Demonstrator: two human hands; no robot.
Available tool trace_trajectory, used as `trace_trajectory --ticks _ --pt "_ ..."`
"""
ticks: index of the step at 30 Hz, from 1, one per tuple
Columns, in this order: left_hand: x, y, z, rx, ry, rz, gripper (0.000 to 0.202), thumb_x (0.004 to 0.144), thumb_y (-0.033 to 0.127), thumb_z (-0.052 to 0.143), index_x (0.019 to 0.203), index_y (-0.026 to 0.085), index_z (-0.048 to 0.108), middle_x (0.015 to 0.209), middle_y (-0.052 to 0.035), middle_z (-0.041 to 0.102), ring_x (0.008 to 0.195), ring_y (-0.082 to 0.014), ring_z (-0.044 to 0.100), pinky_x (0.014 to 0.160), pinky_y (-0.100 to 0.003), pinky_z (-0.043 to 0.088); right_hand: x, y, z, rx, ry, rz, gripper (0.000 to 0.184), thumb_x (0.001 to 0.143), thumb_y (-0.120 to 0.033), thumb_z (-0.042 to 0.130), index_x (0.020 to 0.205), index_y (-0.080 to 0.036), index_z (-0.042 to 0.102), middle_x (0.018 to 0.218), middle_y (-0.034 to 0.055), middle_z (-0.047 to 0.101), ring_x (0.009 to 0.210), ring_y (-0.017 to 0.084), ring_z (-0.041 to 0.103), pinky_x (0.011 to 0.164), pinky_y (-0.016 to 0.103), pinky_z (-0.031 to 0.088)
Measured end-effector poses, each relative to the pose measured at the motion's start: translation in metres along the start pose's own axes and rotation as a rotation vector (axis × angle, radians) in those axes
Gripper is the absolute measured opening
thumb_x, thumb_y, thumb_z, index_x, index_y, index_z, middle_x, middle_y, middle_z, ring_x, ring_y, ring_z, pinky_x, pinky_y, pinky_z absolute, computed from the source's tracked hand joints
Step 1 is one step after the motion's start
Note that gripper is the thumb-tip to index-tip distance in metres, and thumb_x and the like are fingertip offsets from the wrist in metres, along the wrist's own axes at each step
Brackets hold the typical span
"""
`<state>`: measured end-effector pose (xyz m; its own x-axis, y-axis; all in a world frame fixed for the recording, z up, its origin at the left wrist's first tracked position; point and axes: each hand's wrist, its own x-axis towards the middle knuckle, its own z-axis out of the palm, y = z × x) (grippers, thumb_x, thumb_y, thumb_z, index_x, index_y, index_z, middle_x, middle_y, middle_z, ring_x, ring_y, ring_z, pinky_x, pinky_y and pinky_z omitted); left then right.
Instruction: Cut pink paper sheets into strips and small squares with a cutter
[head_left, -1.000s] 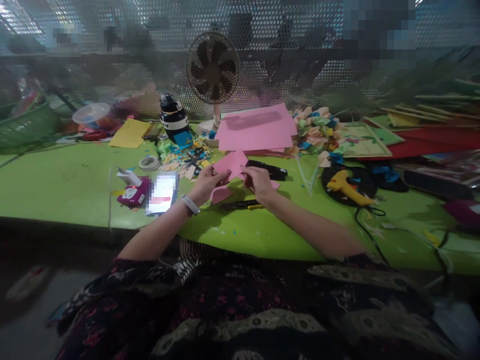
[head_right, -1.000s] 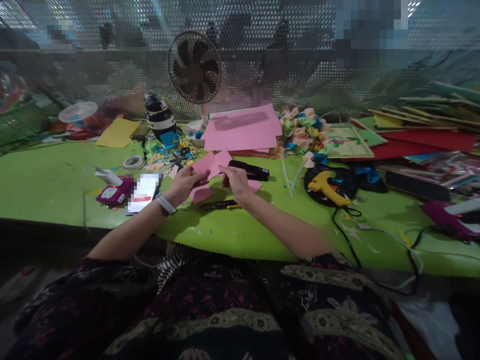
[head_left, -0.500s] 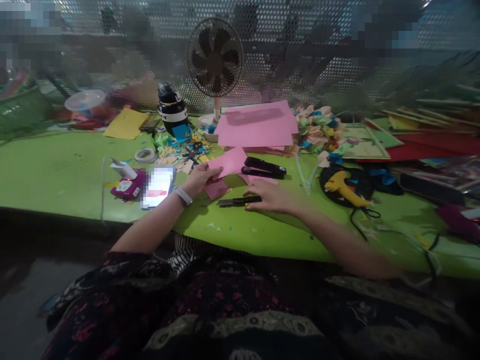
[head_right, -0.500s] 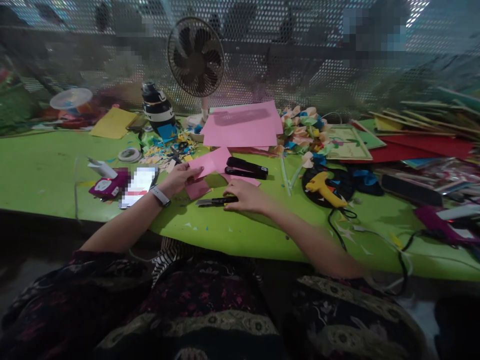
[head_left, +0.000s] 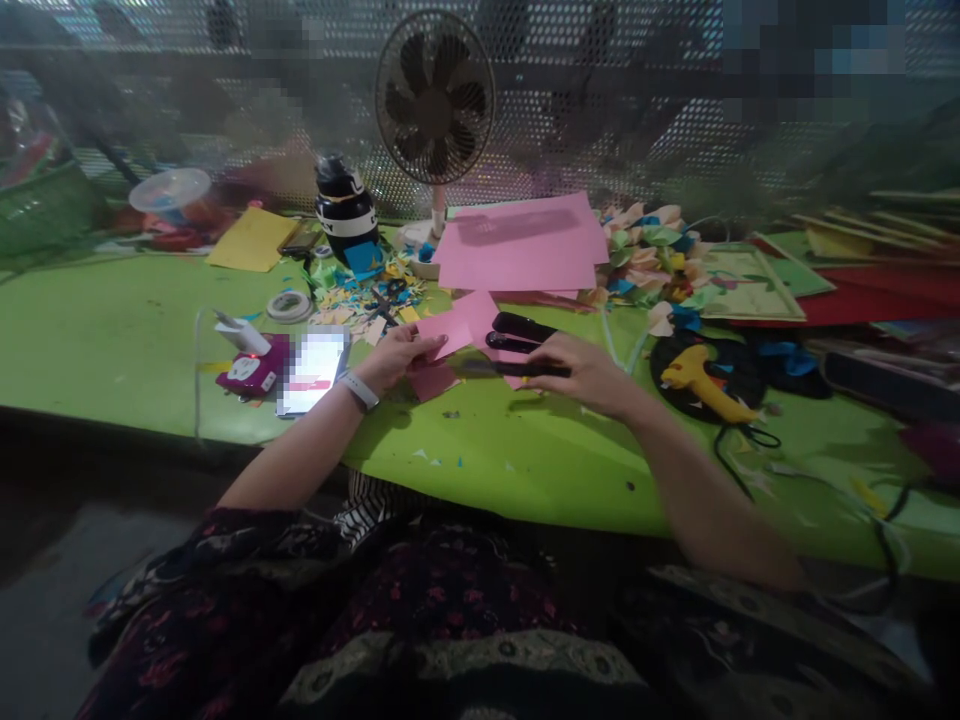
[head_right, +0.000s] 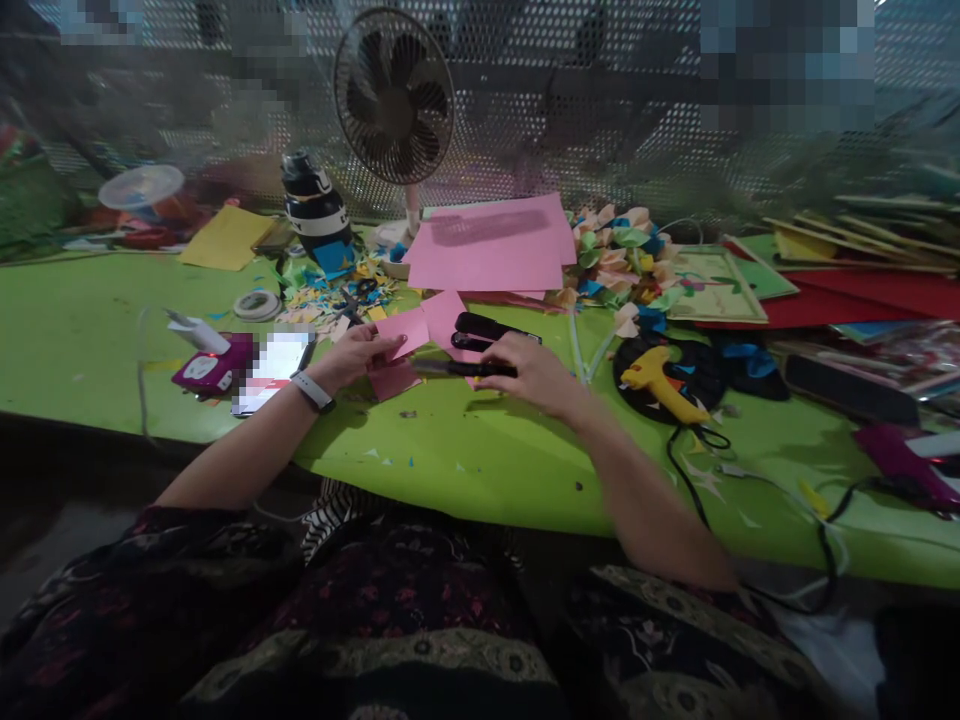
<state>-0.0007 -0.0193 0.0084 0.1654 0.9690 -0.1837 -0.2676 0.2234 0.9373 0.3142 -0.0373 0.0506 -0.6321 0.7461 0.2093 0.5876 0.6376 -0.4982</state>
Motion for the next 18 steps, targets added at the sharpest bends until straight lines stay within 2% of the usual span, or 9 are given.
trace_trajectory --ticks 3,5,11,18 --pt "0.000 -0.001 -0.002 0.019 -0.021 0.018 0.028 0.072 0.015 0.093 0.088 0.012 0.071 0.077 -0.0028 0.074 0.062 -0.0087 0.064 0.063 -0.021 0.056 -0.003 0.012 -0.012 -0.103 0.176 0.048 0.023 0.092 -0.045 0.073 0.103 -0.027 0.078 0.107 0.0129 0.072 0.107 0.036 0.063 0.093 0.053 0.050" --pt "0.000 -0.001 -0.002 0.035 -0.022 0.030 0.030 0.070 0.016 0.095 0.086 0.012 0.070 0.076 -0.0026 0.073 0.063 -0.0091 0.064 0.062 -0.021 0.056 -0.004 0.020 -0.013 -0.153 0.220 0.063 0.022 0.092 -0.045 0.072 0.102 -0.026 0.079 0.106 0.0145 0.072 0.107 0.038 0.063 0.093 0.056 0.050" --pt "0.001 -0.003 -0.002 0.099 -0.021 0.027 0.036 0.067 0.022 0.097 0.089 0.013 0.070 0.077 -0.0028 0.073 0.059 -0.0089 0.063 0.057 -0.020 0.054 -0.004 0.024 -0.003 -0.213 0.192 0.094 0.023 0.096 -0.045 0.067 0.102 -0.025 0.078 0.107 0.0138 0.072 0.106 0.036 0.064 0.090 0.054 0.052" --pt "0.001 -0.005 -0.003 0.091 -0.059 0.037 0.037 0.068 0.025 0.097 0.093 0.014 0.073 0.084 -0.0035 0.076 0.064 -0.0096 0.066 0.060 -0.021 0.056 -0.004 0.015 -0.008 -0.246 0.131 0.129 0.031 0.097 -0.047 0.064 0.105 -0.022 0.079 0.106 0.0141 0.073 0.103 0.034 0.065 0.086 0.050 0.053"
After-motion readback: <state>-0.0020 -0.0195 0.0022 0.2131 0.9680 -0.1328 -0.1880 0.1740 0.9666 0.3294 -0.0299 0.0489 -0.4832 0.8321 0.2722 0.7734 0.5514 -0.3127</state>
